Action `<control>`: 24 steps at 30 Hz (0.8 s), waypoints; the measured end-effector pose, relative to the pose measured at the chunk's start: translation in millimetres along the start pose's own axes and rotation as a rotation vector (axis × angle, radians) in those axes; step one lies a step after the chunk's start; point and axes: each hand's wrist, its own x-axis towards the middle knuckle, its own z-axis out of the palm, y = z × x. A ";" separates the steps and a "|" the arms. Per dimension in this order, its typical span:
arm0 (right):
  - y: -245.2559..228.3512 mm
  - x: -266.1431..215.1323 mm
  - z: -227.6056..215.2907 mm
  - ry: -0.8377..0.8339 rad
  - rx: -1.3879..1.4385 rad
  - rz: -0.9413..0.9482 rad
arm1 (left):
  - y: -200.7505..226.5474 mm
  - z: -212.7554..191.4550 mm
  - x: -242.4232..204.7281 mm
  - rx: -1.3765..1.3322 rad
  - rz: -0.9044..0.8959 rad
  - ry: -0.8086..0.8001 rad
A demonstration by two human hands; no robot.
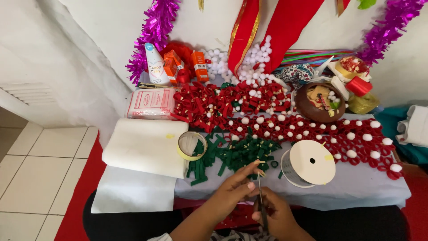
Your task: Cutting small pieces of green decorative garland using scissors
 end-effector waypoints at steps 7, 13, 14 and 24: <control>13.5 0.3 -9.7 0.148 -0.111 -0.034 | -2.0 -0.8 1.0 0.220 0.077 -0.011; 20.2 3.9 -10.7 0.217 -0.219 0.170 | 2.2 -1.5 -2.4 0.277 0.086 -0.022; 16.7 2.7 -9.9 0.214 -0.209 0.143 | 0.1 -1.4 -1.7 0.242 0.085 -0.036; 1.0 3.7 -2.3 0.275 -0.352 -0.040 | -5.6 -3.2 -2.9 0.195 0.100 -0.022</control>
